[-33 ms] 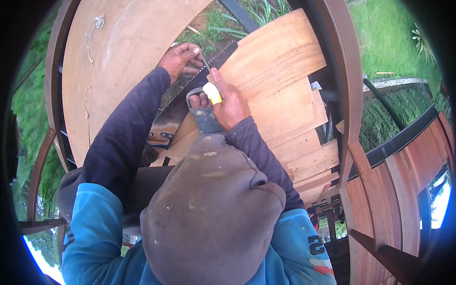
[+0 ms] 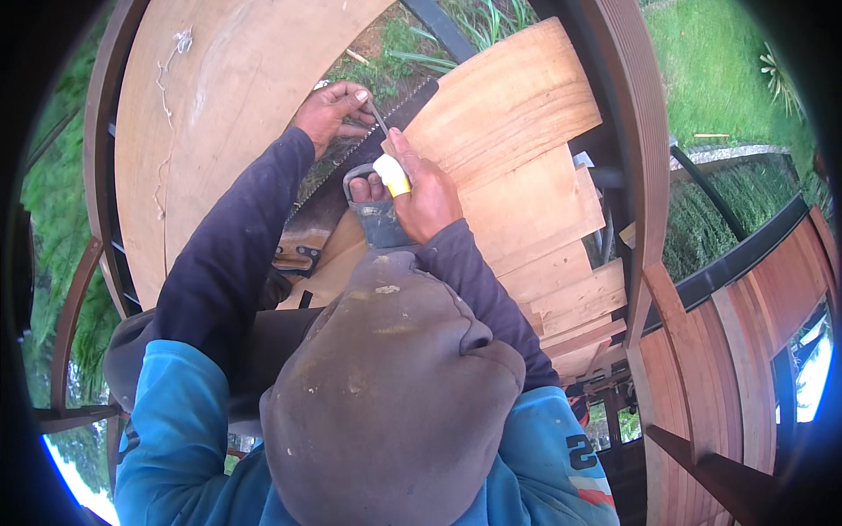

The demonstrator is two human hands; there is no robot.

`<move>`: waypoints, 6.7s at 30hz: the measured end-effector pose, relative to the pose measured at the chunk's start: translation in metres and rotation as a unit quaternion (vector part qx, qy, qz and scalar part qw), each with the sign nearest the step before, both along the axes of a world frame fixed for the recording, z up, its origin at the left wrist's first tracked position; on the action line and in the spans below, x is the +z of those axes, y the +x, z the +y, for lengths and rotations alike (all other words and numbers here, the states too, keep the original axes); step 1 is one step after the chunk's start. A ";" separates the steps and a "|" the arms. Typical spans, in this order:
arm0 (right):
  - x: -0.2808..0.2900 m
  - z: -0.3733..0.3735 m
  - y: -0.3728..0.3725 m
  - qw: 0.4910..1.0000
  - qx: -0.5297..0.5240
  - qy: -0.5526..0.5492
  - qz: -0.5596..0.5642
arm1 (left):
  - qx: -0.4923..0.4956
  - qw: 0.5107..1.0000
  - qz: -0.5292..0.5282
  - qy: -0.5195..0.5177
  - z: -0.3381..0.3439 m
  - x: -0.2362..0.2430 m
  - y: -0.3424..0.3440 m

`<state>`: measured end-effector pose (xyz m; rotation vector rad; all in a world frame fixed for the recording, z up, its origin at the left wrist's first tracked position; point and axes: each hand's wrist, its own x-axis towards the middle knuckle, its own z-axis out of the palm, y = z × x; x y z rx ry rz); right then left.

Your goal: The person uses a hand saw to cut a wooden plank on a partially constructed wooden platform. They position the plank, saw through it, and then move to another section to continue cutting.

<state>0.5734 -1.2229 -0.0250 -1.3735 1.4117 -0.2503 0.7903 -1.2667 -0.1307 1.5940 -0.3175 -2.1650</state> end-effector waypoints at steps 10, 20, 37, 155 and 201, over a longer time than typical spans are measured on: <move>0.024 0.020 -0.021 0.996 -0.046 0.032 -0.067 | -0.038 0.999 -0.031 -0.011 0.016 0.018 -0.007; 0.028 0.022 -0.026 0.999 -0.029 0.024 -0.032 | -0.039 0.993 -0.040 -0.105 0.025 0.002 -0.018; 0.011 0.008 -0.012 0.998 0.046 0.008 0.047 | -0.058 0.998 -0.013 0.016 0.002 0.002 -0.001; 0.012 -0.013 -0.009 0.997 0.054 0.020 0.048 | -0.019 0.999 -0.034 -0.014 -0.005 0.003 -0.006; -0.003 -0.010 -0.011 0.991 -0.031 0.109 -0.065 | -0.015 1.000 -0.025 -0.010 -0.004 0.000 -0.008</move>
